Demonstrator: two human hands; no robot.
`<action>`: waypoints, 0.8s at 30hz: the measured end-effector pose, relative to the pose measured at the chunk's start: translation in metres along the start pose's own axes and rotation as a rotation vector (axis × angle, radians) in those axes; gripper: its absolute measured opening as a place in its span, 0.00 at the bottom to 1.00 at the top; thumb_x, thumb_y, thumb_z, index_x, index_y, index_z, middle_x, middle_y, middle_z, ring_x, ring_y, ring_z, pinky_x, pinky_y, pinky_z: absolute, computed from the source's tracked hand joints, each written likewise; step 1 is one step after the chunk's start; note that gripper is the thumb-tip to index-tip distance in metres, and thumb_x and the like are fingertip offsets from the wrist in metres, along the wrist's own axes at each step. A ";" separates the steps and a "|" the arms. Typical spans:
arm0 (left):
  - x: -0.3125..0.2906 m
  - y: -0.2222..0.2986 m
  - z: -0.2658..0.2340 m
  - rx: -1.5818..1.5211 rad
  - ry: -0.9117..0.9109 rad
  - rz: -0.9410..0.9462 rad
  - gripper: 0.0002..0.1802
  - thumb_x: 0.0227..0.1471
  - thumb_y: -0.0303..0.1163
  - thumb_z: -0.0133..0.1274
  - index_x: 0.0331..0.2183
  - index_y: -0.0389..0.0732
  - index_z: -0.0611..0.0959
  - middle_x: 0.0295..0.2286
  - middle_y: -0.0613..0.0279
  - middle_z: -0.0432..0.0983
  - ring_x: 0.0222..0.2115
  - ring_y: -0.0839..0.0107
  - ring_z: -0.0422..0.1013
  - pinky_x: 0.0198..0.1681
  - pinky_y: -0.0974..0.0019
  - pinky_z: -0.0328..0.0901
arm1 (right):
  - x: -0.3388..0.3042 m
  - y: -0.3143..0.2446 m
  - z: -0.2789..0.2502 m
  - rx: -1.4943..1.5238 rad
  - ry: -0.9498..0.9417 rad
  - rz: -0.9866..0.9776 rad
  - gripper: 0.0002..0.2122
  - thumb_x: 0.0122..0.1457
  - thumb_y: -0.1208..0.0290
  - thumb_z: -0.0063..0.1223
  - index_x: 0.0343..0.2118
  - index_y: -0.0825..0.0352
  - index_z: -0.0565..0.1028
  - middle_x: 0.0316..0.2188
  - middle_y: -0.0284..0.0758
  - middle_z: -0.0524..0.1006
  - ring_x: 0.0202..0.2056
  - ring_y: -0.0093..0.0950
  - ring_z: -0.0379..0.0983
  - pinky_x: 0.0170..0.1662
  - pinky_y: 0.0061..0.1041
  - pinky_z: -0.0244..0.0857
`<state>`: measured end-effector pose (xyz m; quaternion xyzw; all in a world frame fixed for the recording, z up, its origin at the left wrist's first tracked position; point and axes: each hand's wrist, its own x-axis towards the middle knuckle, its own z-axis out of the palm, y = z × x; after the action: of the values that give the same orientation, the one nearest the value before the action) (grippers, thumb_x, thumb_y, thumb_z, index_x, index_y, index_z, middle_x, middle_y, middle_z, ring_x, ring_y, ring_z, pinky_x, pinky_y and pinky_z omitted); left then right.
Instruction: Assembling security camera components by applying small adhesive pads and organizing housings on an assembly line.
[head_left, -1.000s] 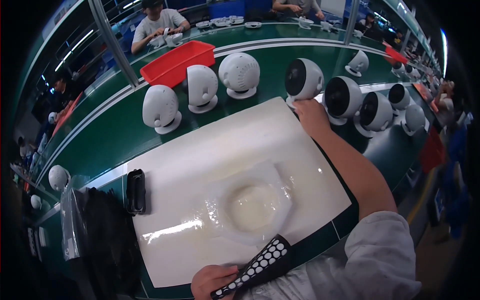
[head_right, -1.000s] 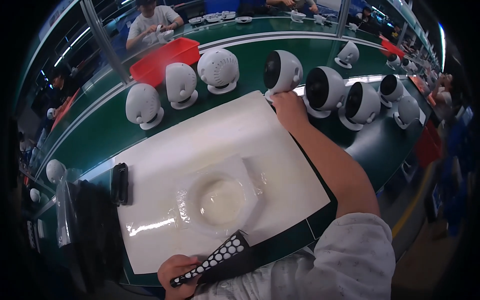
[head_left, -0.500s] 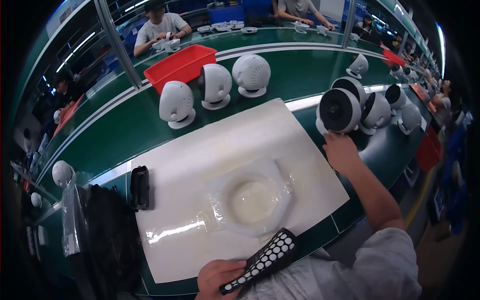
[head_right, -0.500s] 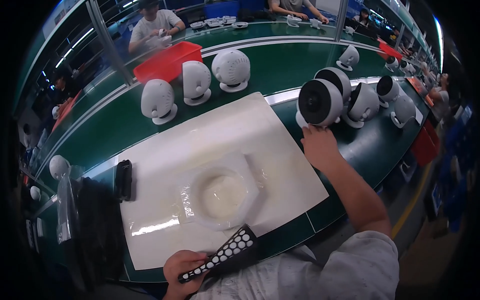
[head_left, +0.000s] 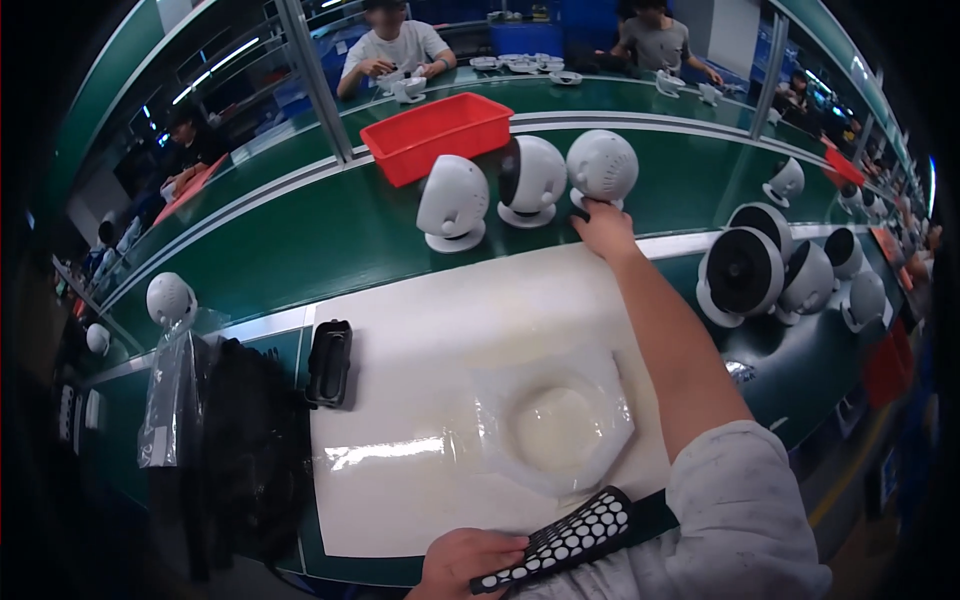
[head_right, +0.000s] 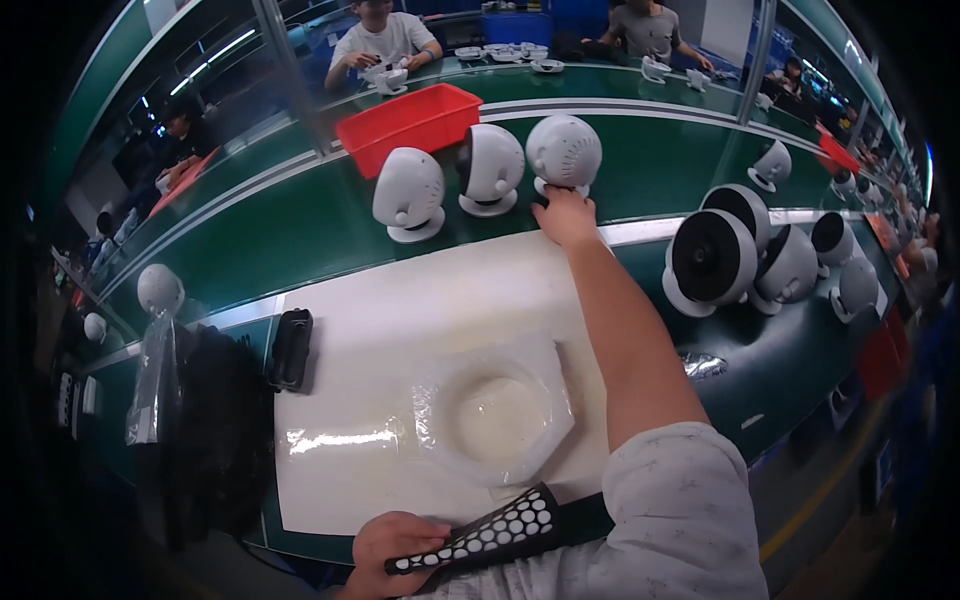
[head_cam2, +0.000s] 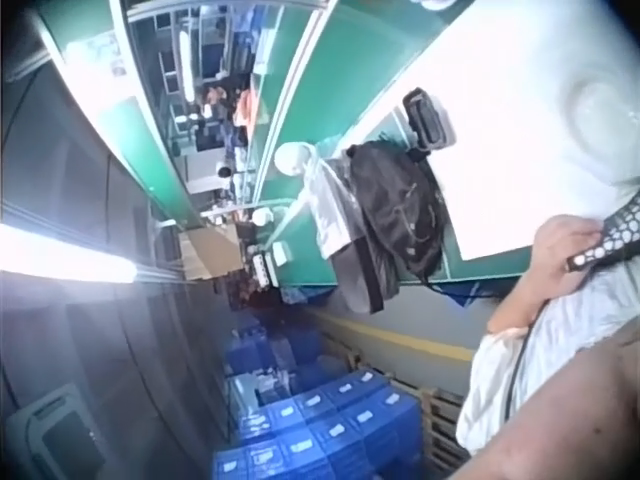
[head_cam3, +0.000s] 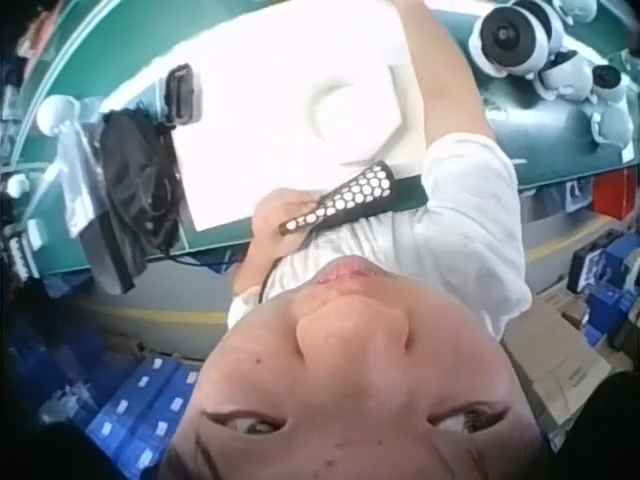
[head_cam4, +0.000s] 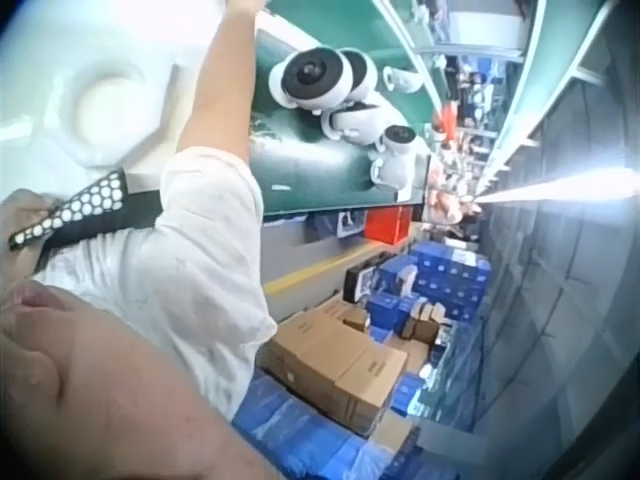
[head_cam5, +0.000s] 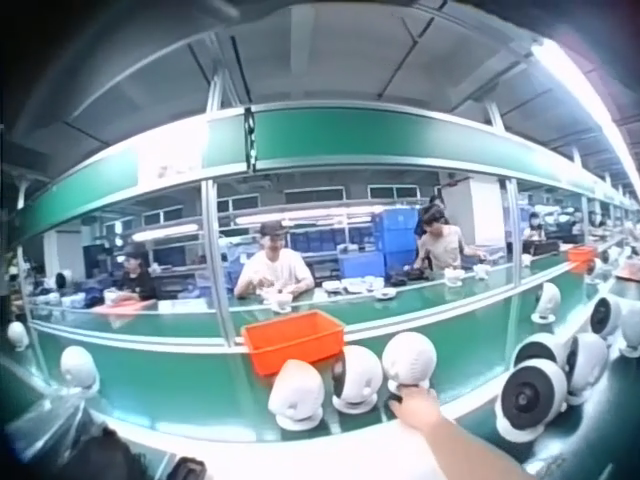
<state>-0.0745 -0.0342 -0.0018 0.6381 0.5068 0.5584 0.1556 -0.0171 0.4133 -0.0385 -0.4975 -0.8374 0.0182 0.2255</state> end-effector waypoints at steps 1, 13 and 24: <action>-0.001 0.000 -0.001 -0.008 -0.002 -0.003 0.10 0.31 0.22 0.56 0.24 0.36 0.76 0.25 0.52 0.74 0.25 0.58 0.71 0.27 0.63 0.65 | 0.000 -0.001 -0.002 0.033 0.018 0.038 0.18 0.47 0.60 0.49 0.41 0.61 0.67 0.40 0.36 0.68 0.46 0.34 0.60 0.46 0.39 0.52; -0.005 -0.002 -0.006 0.010 0.045 -0.087 0.13 0.24 0.17 0.58 0.22 0.33 0.77 0.25 0.53 0.74 0.23 0.63 0.72 0.26 0.70 0.65 | -0.049 0.011 -0.096 -0.042 0.710 -0.282 0.09 0.46 0.66 0.51 0.29 0.65 0.71 0.23 0.36 0.72 0.26 0.38 0.67 0.28 0.32 0.60; -0.017 0.002 -0.010 -0.036 0.069 -0.218 0.14 0.23 0.15 0.57 0.23 0.31 0.77 0.24 0.53 0.74 0.24 0.65 0.72 0.29 0.71 0.66 | -0.201 -0.099 -0.194 1.182 -0.472 0.030 0.12 0.53 0.63 0.47 0.33 0.67 0.67 0.17 0.26 0.69 0.15 0.10 0.60 0.16 0.11 0.54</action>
<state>-0.0799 -0.0527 -0.0062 0.5566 0.5682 0.5688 0.2093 0.0586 0.1565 0.0884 -0.2831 -0.7061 0.5898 0.2710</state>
